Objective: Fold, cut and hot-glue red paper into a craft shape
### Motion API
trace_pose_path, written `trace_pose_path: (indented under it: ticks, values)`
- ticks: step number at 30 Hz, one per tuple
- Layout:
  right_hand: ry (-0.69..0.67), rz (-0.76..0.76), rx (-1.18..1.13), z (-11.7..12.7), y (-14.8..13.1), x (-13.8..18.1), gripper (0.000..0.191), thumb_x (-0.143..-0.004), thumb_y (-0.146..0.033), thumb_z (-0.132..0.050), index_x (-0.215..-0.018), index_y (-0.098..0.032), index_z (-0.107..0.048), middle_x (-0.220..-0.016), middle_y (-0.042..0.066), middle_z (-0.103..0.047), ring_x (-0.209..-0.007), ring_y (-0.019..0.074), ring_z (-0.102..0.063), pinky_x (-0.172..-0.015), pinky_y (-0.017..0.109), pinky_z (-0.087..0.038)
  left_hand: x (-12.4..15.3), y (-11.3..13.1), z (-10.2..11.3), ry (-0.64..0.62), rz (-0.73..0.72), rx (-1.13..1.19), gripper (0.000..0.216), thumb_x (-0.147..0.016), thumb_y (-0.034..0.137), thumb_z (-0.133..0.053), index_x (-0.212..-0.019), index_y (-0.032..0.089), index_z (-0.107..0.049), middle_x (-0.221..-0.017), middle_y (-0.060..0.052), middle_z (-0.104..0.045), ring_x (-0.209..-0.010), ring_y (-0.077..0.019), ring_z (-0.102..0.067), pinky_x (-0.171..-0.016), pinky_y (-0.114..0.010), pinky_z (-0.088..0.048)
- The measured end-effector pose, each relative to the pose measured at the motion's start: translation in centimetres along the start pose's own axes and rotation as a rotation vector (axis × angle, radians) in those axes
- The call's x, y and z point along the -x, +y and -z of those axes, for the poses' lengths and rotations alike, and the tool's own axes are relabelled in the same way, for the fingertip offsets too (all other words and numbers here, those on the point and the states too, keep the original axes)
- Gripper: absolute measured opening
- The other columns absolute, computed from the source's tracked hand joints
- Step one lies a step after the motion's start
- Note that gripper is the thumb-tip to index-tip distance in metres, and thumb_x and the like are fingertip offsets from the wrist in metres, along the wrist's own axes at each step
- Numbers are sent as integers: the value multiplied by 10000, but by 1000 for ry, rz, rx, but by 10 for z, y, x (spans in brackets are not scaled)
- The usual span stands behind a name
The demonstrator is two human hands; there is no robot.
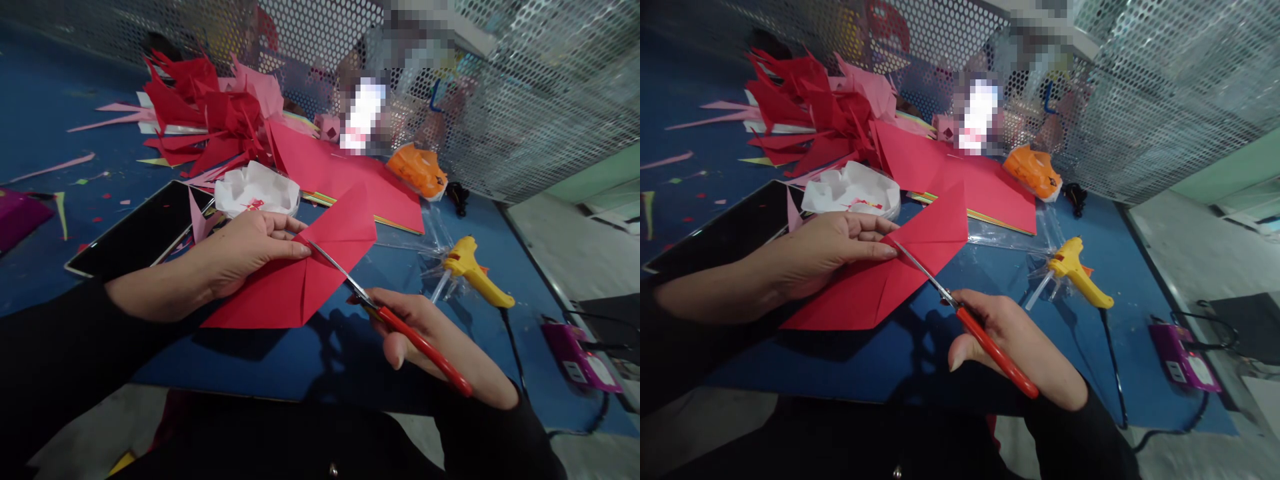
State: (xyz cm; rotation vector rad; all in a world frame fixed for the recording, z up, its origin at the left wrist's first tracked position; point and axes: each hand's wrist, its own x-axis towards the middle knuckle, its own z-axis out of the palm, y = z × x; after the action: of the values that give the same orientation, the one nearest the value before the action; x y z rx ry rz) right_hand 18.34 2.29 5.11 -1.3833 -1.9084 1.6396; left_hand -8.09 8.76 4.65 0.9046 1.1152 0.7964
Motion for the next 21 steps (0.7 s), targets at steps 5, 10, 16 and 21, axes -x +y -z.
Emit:
trace_pose_path:
  ticks: [5, 10, 16, 21]
  values:
    - [-14, -26, 37, 3, -9, -1, 491, -727, -621, -773, -935, -208, -606, -696, -56, -476, -588, 99, -382, -491, 214, -298, 0, 0, 0, 15, -29, -11, 257, -665, 152, -807, -903, 195, -720, -811, -4, -769, -791, -163, -730, -771, -260, -581]
    - [-39, -44, 83, 7, -12, 0, 572, -640, -631, -824, -972, -211, -624, -788, -19, -596, -600, 114, -481, -490, 217, -371, 0, 4, -2, 40, -8, -2, 235, -670, 125, -796, -881, 188, -714, -796, -8, -762, -778, -161, -729, -782, -266, -574]
    - [6, 40, 68, 12, -16, 12, 716, -731, -814, -607, -1092, -197, -650, -803, 29, -652, -595, 133, -536, -509, 244, -445, 0, 8, 1, 82, -22, 22, 313, -653, 90, -816, -939, 166, -714, -801, -10, -766, -740, -121, -705, -758, -224, -547]
    - [-52, 80, 114, 35, -8, 36, 647, -789, -741, -625, -1143, -202, -668, -756, 44, -678, -608, 163, -603, -554, 276, -492, 1, 12, 3, 63, -55, 64, 267, -646, 87, -811, -876, 170, -706, -767, 2, -751, -700, -116, -689, -713, -224, -536]
